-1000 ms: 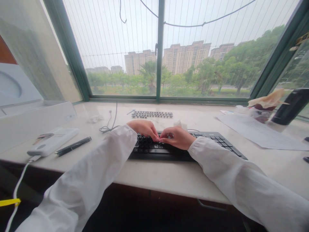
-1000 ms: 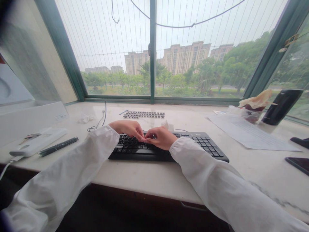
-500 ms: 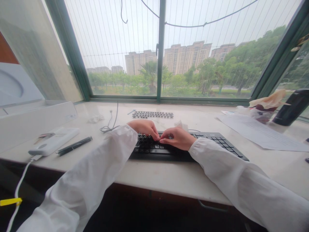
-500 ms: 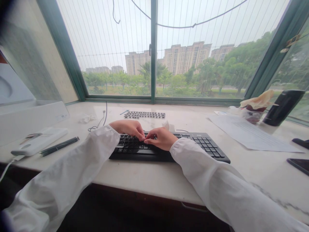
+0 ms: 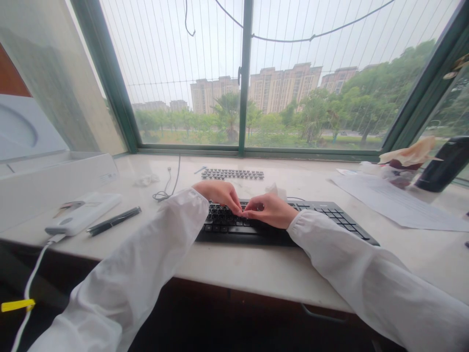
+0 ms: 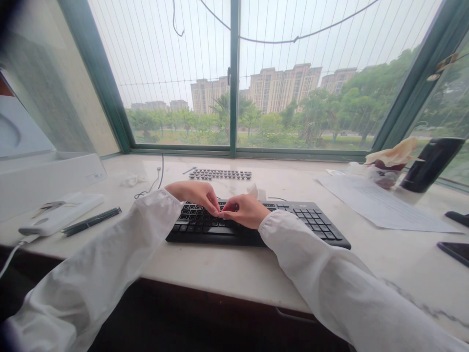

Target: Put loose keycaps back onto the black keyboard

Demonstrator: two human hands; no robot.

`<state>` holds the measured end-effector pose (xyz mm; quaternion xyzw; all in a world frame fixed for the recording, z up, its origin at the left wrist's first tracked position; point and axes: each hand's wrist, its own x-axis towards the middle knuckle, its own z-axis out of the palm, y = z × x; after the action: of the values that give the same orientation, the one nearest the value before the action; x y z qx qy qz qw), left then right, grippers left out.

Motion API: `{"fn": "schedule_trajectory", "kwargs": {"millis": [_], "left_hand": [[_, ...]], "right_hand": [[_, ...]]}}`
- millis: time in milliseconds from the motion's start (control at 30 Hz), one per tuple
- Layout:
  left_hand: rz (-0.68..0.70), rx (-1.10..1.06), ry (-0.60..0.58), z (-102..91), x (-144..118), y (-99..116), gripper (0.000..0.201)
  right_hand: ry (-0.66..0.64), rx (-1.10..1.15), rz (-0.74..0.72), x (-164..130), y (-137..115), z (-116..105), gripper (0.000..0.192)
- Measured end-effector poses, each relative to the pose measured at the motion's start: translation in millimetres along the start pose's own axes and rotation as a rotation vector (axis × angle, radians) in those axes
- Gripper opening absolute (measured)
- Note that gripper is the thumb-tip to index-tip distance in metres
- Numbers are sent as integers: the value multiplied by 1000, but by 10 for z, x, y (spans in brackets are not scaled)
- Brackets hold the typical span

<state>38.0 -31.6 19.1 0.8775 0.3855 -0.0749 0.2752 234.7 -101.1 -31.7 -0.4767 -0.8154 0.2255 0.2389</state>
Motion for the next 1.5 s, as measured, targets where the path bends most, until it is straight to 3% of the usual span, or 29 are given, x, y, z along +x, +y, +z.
{"fn": "schedule_trajectory", "kwargs": {"millis": [233, 567, 1067, 1500], "left_hand": [[-15, 17, 50, 29, -43, 67, 34], [-8, 28, 79, 38, -38, 69, 37], [31, 38, 121, 58, -26, 51, 36], [60, 16, 104, 73, -17, 36, 35]], "right_hand": [[-25, -18, -27, 8, 36, -16, 37], [14, -24, -67, 5, 24, 0, 28], [-101, 109, 35, 30, 34, -2, 35], [-95, 124, 56, 18, 12, -2, 36]]}}
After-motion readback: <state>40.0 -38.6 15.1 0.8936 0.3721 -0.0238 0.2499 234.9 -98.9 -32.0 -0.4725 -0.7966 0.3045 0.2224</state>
